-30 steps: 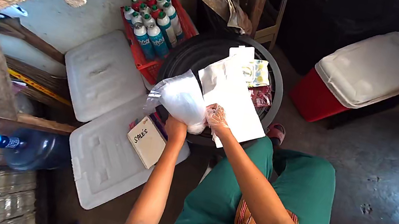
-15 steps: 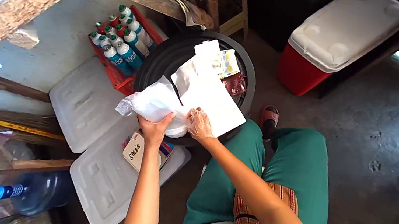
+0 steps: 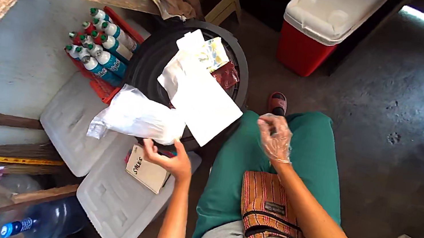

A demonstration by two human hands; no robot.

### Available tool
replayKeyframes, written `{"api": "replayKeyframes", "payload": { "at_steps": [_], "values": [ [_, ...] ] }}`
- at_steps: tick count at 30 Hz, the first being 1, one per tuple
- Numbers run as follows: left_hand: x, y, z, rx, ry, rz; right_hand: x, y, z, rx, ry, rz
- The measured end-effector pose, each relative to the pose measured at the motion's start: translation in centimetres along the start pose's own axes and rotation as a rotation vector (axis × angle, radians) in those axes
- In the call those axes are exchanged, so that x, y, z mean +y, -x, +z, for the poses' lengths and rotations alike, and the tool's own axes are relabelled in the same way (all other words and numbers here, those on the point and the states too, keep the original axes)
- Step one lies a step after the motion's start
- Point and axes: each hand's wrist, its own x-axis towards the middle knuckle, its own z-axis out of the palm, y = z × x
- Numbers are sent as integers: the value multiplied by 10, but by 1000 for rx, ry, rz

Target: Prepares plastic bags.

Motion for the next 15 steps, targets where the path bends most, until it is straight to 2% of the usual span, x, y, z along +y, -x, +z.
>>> {"api": "replayKeyframes", "payload": {
  "at_steps": [1, 3, 5, 6, 10, 12, 15],
  "values": [
    [14, 7, 5, -68, 23, 96, 12, 1, -5, 94, 14, 40],
    [36, 6, 23, -343, 32, 219, 32, 9, -4, 203, 51, 60],
    [49, -18, 51, -638, -24, 209, 44, 17, 3, 165, 76, 50],
    [50, -29, 68, -709, -49, 172, 46, 18, 6, 126, 83, 39],
    [39, -46, 117, -884, -340, 48, 54, 12, 11, 85, 100, 12],
    [33, -41, 125, -960, -430, 43, 57, 9, 7, 82, 97, 80],
    [26, -33, 126, -964, -482, 83, 58, 10, 5, 98, 95, 99]
  ]
}}
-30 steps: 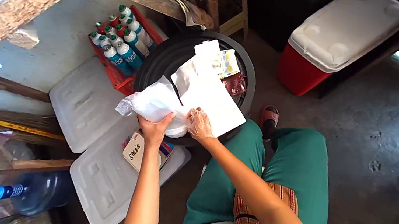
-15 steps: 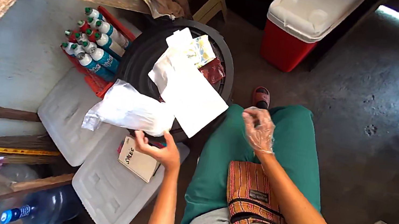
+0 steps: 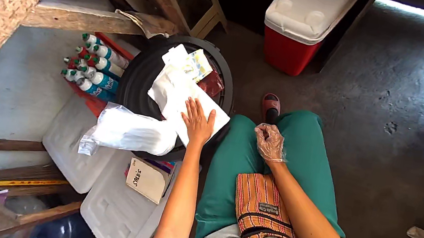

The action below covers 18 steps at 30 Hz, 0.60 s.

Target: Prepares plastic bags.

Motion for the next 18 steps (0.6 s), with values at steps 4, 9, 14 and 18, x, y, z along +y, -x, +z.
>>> {"api": "replayKeyframes", "payload": {
  "at_steps": [4, 9, 14, 18],
  "values": [
    [-3, 3, 3, 58, 16, 17, 1, 1, 6, -39, -11, -29],
    [-7, 2, 4, 127, 98, 36, 0, 0, 5, -54, -20, 10],
    [-11, 1, 3, 185, 181, 44, 1, -1, 6, -68, -18, 29],
    [-10, 3, -2, 95, 158, 65, -1, 0, 6, -86, -10, 10]
  ]
}}
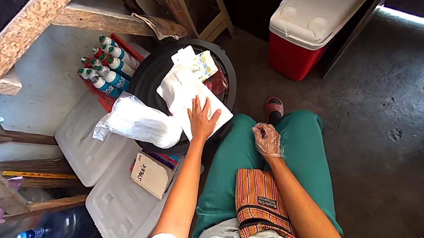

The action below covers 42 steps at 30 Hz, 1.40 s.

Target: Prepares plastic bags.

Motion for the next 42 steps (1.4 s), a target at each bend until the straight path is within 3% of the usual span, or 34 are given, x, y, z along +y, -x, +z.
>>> {"api": "replayKeyframes", "payload": {
  "at_steps": [9, 16, 21, 26, 30, 33, 35, 39, 42],
  "values": [
    [-5, -4, -5, 186, 322, -8, -22, 3, -4, -32, -20, -12],
    [-2, 2, -9, -46, 138, 39, -67, 6, -19, 39, -182, -172],
    [0, 0, -5, 121, 298, -26, -77, 10, -30, 23, -227, -126],
    [-3, -8, -34, 257, 664, -200, -87, 2, -34, -26, -280, -101],
    [-4, -5, -85, 196, 734, -182, -110, -10, -40, -351, -369, 52],
    [29, 26, -133, 35, 548, 17, -124, -31, -26, -594, -592, 318],
    [51, 62, -141, -116, 404, 204, -139, -37, -22, -674, -757, 437],
    [86, 124, -105, -364, 198, 436, -154, -41, -17, -617, -816, 354],
    [99, 154, -107, -494, 360, 471, -143, -34, -16, -549, -791, 256]
  ]
}}
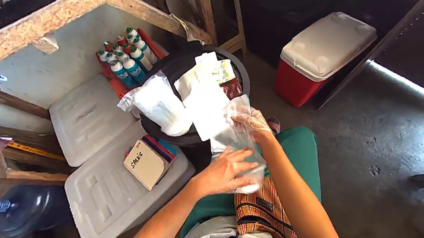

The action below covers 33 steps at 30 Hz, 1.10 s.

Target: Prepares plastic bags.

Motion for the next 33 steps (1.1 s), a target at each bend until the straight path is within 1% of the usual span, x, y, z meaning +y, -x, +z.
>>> {"api": "replayKeyframes", "payload": {
  "at_steps": [1, 2, 3, 4, 5, 6, 8, 10, 11, 13, 14, 16, 17, 19, 21, 22, 24, 26, 28, 33],
  "values": [
    [1, 4, -3, 106, 129, 13, 1, 6, -3, -20, 4, -38],
    [-3, 8, -8, 291, 208, 21, -1, 16, -6, -52, 7, -70],
    [-10, 10, -15, 512, 248, 20, -4, 27, -9, -81, 11, -89],
    [-17, 12, -24, 710, 264, -14, -8, 39, -10, -108, 13, -103],
    [-23, 13, -34, 833, 282, -76, -10, 51, -10, -129, 20, -123],
    [-28, 13, -43, 867, 316, -143, -12, 61, -9, -145, 31, -152],
    [-28, 14, -47, 789, 463, -211, -15, 77, -3, -169, 70, -216],
    [-21, 12, -35, 697, 581, -201, -15, 86, 4, -185, 132, -316],
    [-18, 11, -29, 698, 617, -176, -13, 89, 8, -194, 144, -380],
    [-11, 5, -23, 799, 671, -132, -9, 93, 7, -228, 150, -544],
    [-7, 2, -23, 858, 694, -122, -10, 94, 5, -214, 168, -621],
    [4, -3, -24, 967, 789, -141, -15, 103, 5, -115, 181, -707],
    [10, -6, -25, 992, 856, -142, -17, 107, 6, -37, 168, -717],
    [16, -8, -23, 917, 949, -86, -22, 117, 12, 98, 125, -711],
    [17, -6, -15, 825, 841, 17, -24, 124, 16, 171, 114, -730],
    [17, -5, -12, 816, 754, 59, -24, 127, 18, 176, 117, -749],
    [24, -6, -11, 866, 696, 66, -21, 135, 21, 144, 131, -776],
    [30, -9, -12, 959, 819, 35, -15, 141, 21, 60, 142, -784],
    [27, -9, -15, 965, 937, 28, -11, 144, 20, -9, 155, -758],
    [18, 2, -11, 968, 951, 113, -11, 144, 13, -46, 178, -700]
  ]
}}
